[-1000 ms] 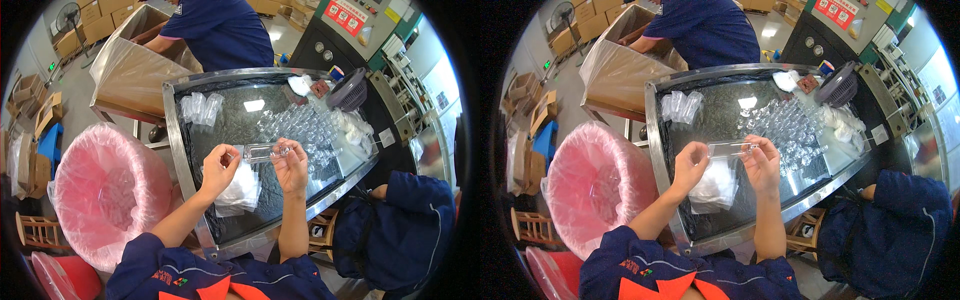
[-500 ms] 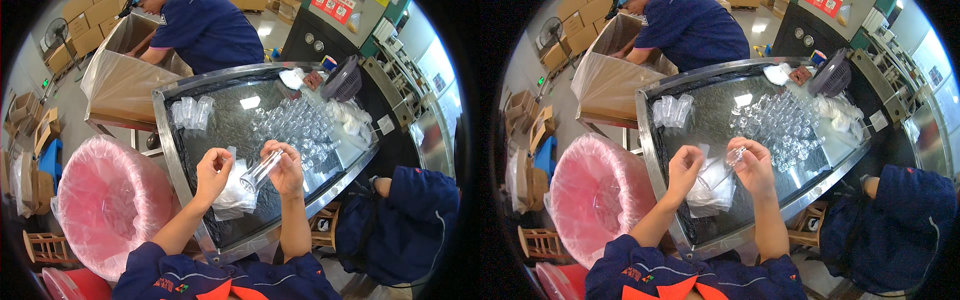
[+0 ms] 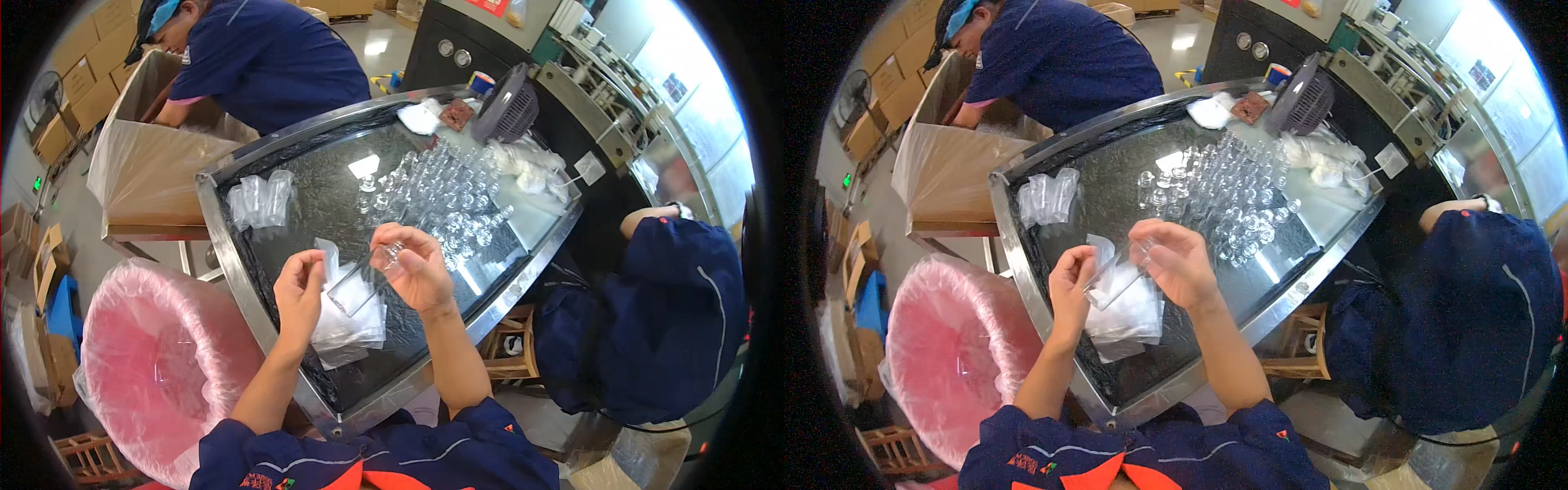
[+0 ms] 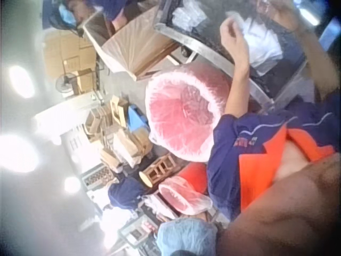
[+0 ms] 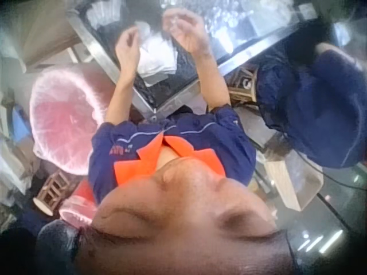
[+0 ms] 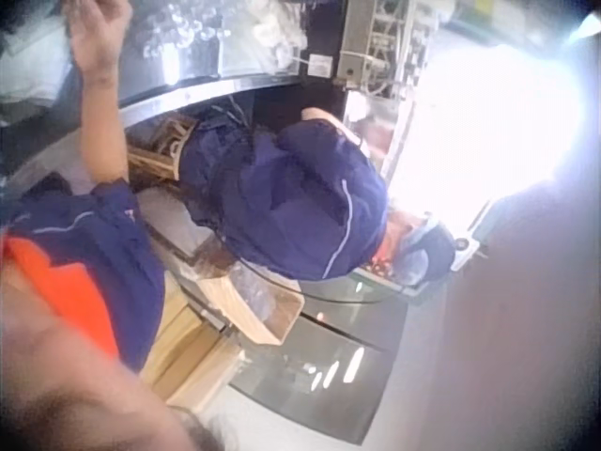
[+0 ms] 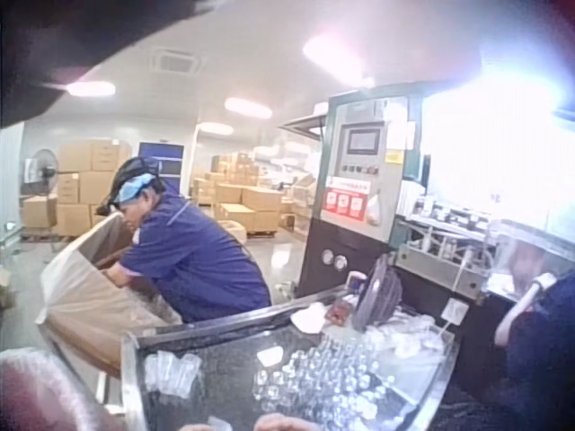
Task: Inspecting and sorting small transparent plastic parts at a production table in a factory.
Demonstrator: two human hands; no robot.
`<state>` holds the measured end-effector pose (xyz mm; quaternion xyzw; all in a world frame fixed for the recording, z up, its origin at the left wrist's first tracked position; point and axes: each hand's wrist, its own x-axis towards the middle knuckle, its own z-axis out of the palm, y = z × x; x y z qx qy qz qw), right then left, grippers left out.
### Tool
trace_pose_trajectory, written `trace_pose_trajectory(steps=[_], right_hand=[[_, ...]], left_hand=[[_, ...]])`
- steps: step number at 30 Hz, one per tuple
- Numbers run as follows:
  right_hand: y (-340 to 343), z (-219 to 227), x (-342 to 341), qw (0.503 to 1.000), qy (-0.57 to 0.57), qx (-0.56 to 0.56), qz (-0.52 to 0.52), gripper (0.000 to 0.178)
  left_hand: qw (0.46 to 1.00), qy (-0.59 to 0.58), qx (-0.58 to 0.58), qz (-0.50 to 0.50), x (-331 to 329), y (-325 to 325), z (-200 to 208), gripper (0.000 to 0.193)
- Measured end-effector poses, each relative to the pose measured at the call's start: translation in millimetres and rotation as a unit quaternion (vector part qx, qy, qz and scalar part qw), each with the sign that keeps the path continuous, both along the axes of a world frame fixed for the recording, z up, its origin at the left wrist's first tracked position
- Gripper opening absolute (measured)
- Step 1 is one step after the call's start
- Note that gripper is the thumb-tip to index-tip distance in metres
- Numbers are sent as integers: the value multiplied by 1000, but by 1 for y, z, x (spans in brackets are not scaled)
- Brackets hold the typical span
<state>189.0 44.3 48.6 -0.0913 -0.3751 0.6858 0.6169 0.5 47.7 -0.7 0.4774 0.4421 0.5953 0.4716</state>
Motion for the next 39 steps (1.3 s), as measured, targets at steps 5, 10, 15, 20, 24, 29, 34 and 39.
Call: trace_pose_trajectory(steps=[5,10,15,20,24,29,34,39], right_hand=[[-8,1,10,998,-25,-21,-50,28],[-3,3,-1,998,-25,-25,-54,22],[0,-8,-25,996,-67,-29,-41,21],[-1,-6,-29,991,-112,-57,-46,17],[1,1,-29,989,-97,-71,-87,18],[3,-6,-29,973,-171,-113,-108,15],[0,-8,-33,980,-150,-99,-87,19],[1,-2,-26,981,-131,-83,-119,19]], left_hand=[[994,101,36,23,9,-2,5,11],[998,23,53,40,-2,3,-6,17],[978,120,164,44,4,-2,12,29],[976,125,180,17,3,-5,19,44],[987,-29,145,-61,6,-4,10,42],[989,86,119,-37,1,-9,20,44],[987,29,144,-60,1,-8,12,41],[987,-86,93,-96,4,-9,16,38]])
